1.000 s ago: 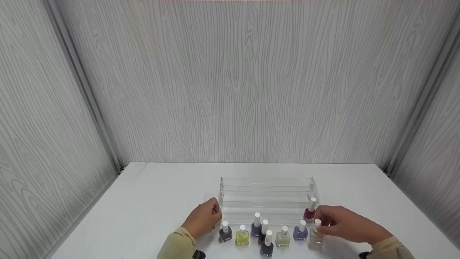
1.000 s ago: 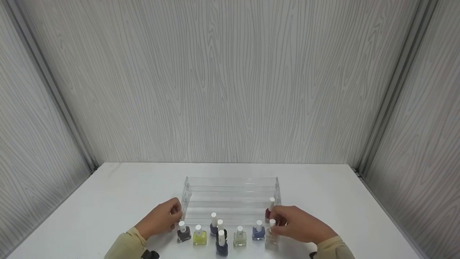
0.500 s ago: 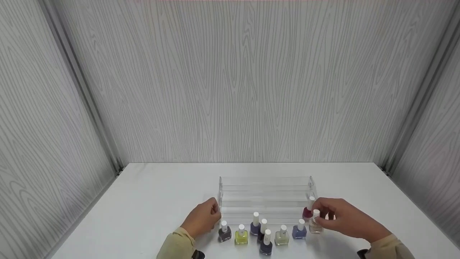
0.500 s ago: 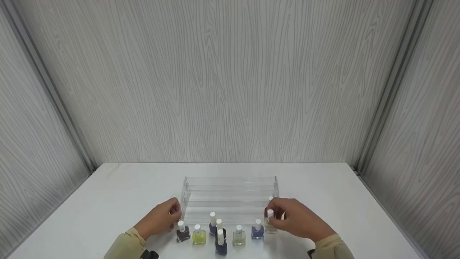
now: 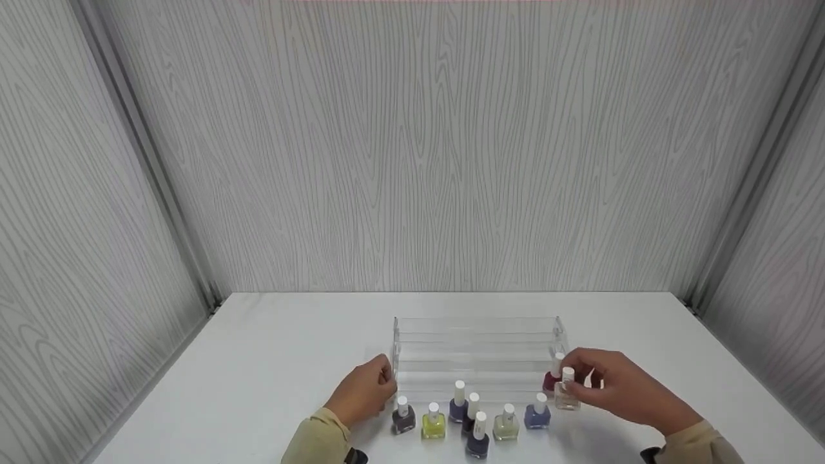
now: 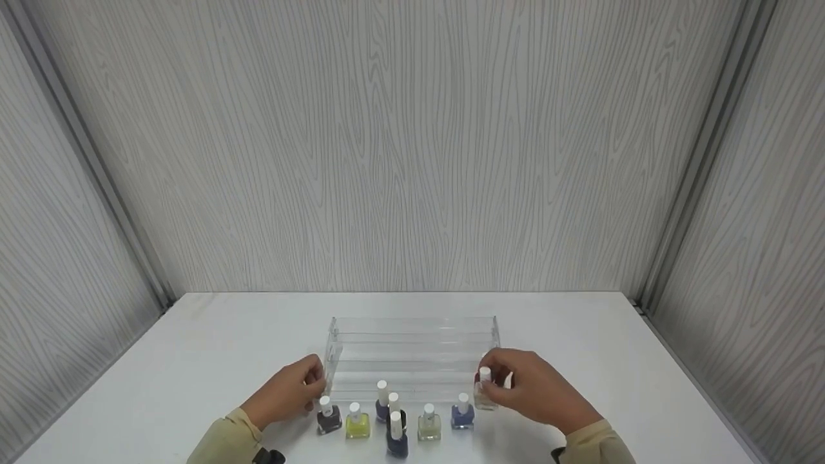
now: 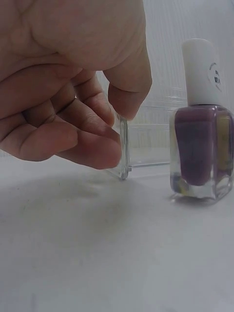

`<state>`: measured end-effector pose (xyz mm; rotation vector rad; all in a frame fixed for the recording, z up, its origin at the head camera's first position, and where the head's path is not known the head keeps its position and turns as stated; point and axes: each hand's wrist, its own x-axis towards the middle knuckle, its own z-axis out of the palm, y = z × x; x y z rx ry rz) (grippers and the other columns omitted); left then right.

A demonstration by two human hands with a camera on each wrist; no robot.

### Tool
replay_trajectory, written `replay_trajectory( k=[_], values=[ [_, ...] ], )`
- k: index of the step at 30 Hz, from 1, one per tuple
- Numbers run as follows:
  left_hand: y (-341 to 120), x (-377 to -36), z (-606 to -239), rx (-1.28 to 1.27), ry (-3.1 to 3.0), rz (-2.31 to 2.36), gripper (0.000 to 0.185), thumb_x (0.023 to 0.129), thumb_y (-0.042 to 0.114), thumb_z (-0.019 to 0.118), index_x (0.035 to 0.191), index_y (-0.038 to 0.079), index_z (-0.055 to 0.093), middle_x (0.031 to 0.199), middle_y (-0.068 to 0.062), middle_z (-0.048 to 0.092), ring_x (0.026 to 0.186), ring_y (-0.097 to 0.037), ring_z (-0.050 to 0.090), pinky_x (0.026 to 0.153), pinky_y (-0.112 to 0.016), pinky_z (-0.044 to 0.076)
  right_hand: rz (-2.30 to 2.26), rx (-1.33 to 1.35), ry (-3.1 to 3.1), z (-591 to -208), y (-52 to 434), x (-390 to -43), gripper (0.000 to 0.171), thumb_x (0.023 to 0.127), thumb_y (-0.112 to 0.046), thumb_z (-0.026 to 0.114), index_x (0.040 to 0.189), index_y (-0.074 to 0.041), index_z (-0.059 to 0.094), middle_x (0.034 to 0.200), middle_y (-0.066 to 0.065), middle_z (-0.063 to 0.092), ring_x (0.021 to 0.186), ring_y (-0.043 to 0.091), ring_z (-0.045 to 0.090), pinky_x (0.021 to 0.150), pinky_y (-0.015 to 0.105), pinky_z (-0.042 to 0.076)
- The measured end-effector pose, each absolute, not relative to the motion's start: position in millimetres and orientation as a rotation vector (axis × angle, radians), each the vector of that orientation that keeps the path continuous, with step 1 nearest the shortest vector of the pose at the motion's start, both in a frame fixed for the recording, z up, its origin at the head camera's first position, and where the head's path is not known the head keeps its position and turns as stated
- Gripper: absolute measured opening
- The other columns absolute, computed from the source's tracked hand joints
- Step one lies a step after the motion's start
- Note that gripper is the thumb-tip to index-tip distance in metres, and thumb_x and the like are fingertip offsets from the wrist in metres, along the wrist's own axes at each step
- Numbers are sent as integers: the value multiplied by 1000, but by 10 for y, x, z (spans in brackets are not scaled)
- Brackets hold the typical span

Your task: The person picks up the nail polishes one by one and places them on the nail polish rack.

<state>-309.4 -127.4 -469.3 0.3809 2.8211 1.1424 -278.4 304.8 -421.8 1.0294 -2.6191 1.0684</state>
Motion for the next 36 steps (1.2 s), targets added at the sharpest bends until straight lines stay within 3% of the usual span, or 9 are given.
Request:
replay_trajectory(
  k=[36],
  values=[
    [-1264, -3085, -4667, 359, 2804, 1153, 11, 103, 13, 57, 93, 11, 51, 75, -2, 56, 63, -15, 58, 55, -31, 45, 1018, 972, -2566, -4180, 2976, -2762, 16, 96, -14, 74, 108, -21, 68, 97, -10, 67, 79, 5, 62, 65, 24, 52]
  ],
)
